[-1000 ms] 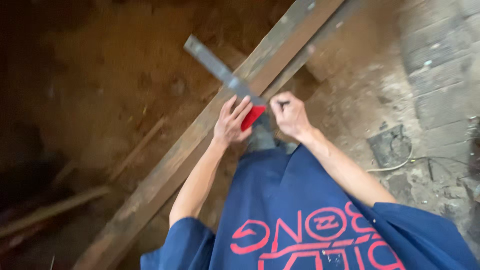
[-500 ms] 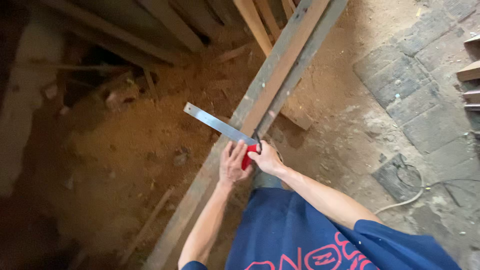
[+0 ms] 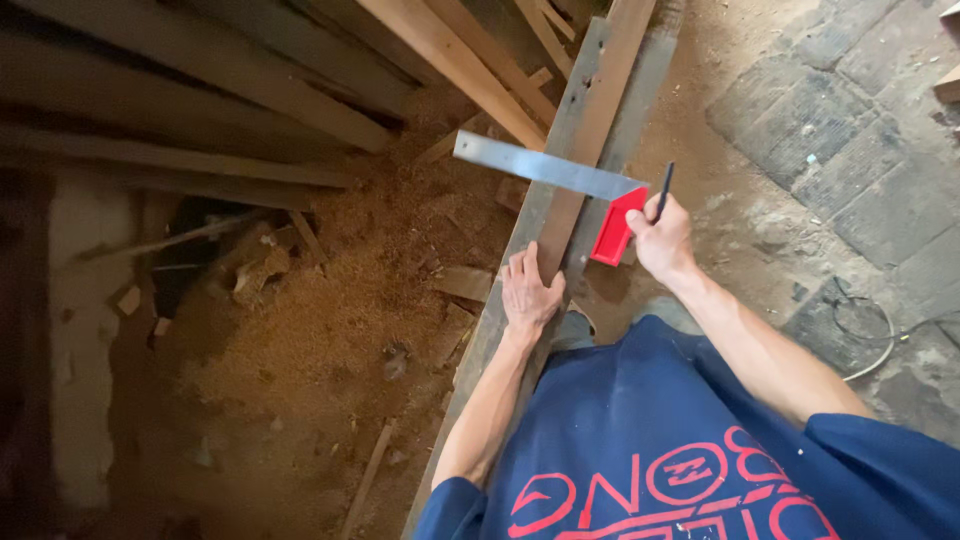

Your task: The person uses a metal ruler and a red square to mark lines on a wooden plank with a black pen. They then use a yellow tape measure to measure the length of the plank. The person is wearing a blue t-shirt and is working in a workshop environment.

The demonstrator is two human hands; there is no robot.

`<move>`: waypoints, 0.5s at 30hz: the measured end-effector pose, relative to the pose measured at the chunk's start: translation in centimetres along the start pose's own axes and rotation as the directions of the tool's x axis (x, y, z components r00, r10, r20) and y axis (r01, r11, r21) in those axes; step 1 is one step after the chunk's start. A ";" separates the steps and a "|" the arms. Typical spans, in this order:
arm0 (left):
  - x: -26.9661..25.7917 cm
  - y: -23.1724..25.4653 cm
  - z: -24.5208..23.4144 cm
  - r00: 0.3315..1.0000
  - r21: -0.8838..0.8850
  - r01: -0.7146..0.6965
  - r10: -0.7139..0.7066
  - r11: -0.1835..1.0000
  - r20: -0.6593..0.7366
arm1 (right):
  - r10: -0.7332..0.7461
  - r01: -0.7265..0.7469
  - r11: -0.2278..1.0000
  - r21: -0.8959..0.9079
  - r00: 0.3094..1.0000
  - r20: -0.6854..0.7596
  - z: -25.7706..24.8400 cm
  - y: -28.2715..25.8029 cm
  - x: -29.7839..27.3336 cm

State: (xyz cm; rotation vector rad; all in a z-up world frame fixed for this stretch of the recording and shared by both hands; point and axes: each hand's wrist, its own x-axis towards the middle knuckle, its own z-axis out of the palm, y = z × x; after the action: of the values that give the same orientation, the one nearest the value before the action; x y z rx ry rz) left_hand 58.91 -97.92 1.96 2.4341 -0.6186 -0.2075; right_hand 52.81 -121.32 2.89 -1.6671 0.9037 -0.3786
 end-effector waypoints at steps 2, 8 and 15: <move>0.9 -0.4 -0.5 0.998 -0.002 -0.032 0.032 0.999 0.045 | 0.090 -0.088 0.981 0.175 0.996 -0.003 -0.6 -0.3 1.9; 1.3 -0.1 -1.1 0.989 0.033 0.034 -0.038 0.999 0.139 | 0.180 -0.176 0.956 0.235 0.984 0.005 -1.5 0.2 7.4; 5.6 6.1 0.7 0.995 0.154 0.048 -0.034 0.987 -0.091 | 0.130 -0.170 0.935 0.311 0.981 0.147 -3.2 -0.1 19.7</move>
State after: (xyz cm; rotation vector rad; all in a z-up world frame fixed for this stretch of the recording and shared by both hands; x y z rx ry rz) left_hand 61.28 -105.30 5.06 2.5922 -0.5648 -0.0700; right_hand 63.59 -137.83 -0.17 -1.2975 0.8214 -0.2962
